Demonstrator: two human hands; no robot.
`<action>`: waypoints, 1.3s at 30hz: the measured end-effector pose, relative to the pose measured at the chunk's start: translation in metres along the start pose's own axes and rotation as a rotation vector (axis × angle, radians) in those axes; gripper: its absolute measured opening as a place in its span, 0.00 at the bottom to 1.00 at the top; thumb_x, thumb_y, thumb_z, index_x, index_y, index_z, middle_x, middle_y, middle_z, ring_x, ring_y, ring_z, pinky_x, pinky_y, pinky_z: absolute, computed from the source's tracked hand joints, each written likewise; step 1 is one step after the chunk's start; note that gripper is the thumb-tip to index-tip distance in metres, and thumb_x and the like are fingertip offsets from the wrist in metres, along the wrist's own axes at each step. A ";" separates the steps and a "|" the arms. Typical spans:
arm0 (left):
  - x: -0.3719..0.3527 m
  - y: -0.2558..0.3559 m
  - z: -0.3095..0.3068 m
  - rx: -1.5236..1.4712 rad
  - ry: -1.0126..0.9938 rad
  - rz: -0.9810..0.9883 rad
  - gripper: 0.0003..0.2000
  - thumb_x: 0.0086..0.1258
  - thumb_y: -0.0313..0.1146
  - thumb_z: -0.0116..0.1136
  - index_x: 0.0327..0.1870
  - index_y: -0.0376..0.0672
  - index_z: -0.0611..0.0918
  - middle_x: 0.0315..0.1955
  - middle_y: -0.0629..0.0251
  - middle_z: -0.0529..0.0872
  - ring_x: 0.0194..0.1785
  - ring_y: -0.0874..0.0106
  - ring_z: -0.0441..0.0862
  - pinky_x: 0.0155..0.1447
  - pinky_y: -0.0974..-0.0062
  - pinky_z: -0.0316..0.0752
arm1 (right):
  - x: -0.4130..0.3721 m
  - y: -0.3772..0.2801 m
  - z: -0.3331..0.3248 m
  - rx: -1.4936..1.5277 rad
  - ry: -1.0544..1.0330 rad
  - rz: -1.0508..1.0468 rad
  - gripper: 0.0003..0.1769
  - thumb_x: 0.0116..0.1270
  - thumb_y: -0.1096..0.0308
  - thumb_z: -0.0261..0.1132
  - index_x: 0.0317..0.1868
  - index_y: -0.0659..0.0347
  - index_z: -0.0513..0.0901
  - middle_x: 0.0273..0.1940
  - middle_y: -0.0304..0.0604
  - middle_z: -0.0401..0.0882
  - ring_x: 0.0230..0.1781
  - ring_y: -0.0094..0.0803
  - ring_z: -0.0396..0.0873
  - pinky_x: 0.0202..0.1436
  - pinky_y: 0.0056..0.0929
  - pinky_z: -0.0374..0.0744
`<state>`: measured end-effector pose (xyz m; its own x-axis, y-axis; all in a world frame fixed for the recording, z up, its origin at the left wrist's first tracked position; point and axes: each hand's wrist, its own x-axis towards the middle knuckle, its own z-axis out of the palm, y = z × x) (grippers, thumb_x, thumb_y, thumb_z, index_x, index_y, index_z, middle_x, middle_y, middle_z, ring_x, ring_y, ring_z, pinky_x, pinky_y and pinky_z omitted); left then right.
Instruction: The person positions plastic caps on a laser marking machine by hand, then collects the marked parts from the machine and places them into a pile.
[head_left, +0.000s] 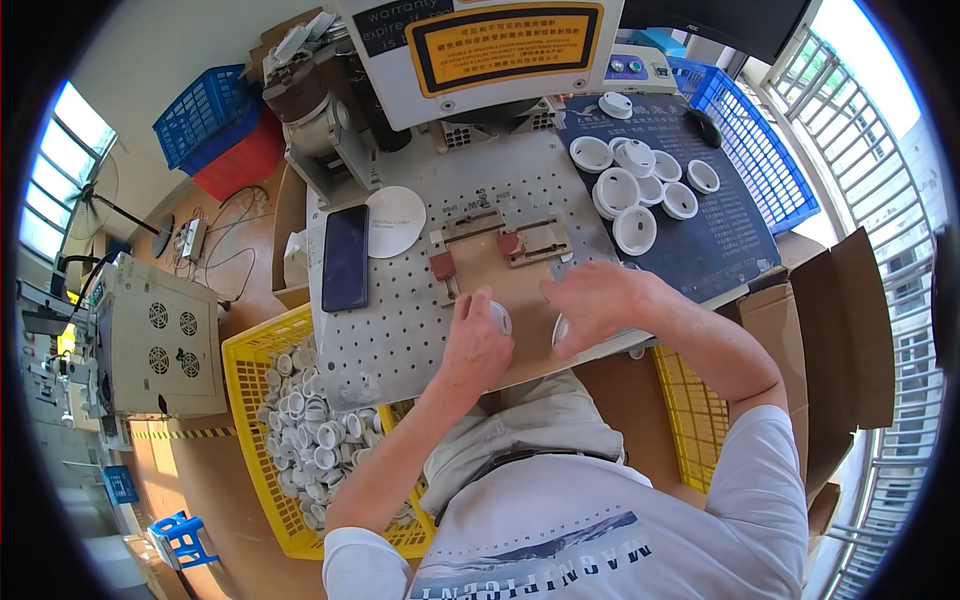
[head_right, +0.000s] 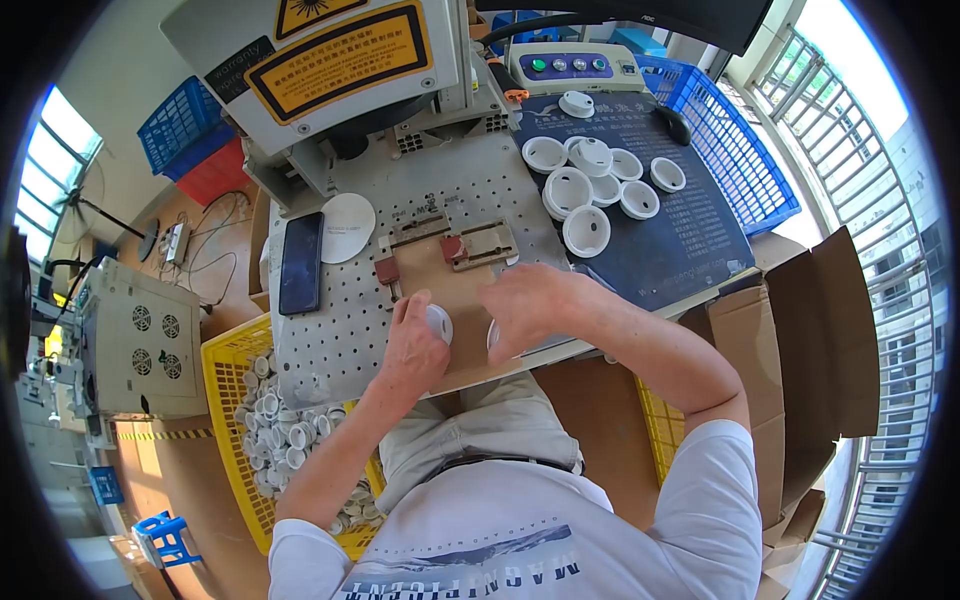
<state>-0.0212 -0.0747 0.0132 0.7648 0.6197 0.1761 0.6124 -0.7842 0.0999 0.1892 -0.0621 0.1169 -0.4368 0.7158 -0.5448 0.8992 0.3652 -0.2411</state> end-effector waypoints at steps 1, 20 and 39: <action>-0.016 -0.005 0.002 -0.007 -0.005 0.000 0.04 0.48 0.25 0.62 0.24 0.35 0.86 0.46 0.45 0.79 0.59 0.50 0.70 0.62 0.53 0.66 | 0.007 -0.003 0.000 -0.009 0.040 -0.051 0.37 0.52 0.45 0.72 0.48 0.72 0.76 0.35 0.59 0.84 0.44 0.55 0.83 0.48 0.45 0.80; -0.103 -0.058 0.002 -0.109 0.361 -0.533 0.11 0.43 0.18 0.66 0.31 0.28 0.83 0.57 0.45 0.72 0.57 0.46 0.70 0.61 0.56 0.70 | 0.041 -0.026 0.054 0.199 0.656 -0.197 0.22 0.62 0.61 0.70 0.45 0.66 0.72 0.54 0.55 0.75 0.37 0.56 0.82 0.38 0.49 0.81; -0.102 -0.057 0.001 -0.087 0.366 -0.533 0.10 0.40 0.18 0.69 0.27 0.29 0.82 0.56 0.47 0.74 0.56 0.46 0.73 0.58 0.56 0.72 | 0.103 -0.024 0.047 0.177 0.809 -0.096 0.22 0.66 0.66 0.68 0.50 0.71 0.69 0.59 0.61 0.72 0.37 0.62 0.83 0.40 0.50 0.83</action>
<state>-0.1342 -0.0933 -0.0115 0.2334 0.8858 0.4011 0.8589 -0.3812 0.3420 0.1233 -0.0251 0.0288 -0.3357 0.9175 0.2135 0.8182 0.3963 -0.4165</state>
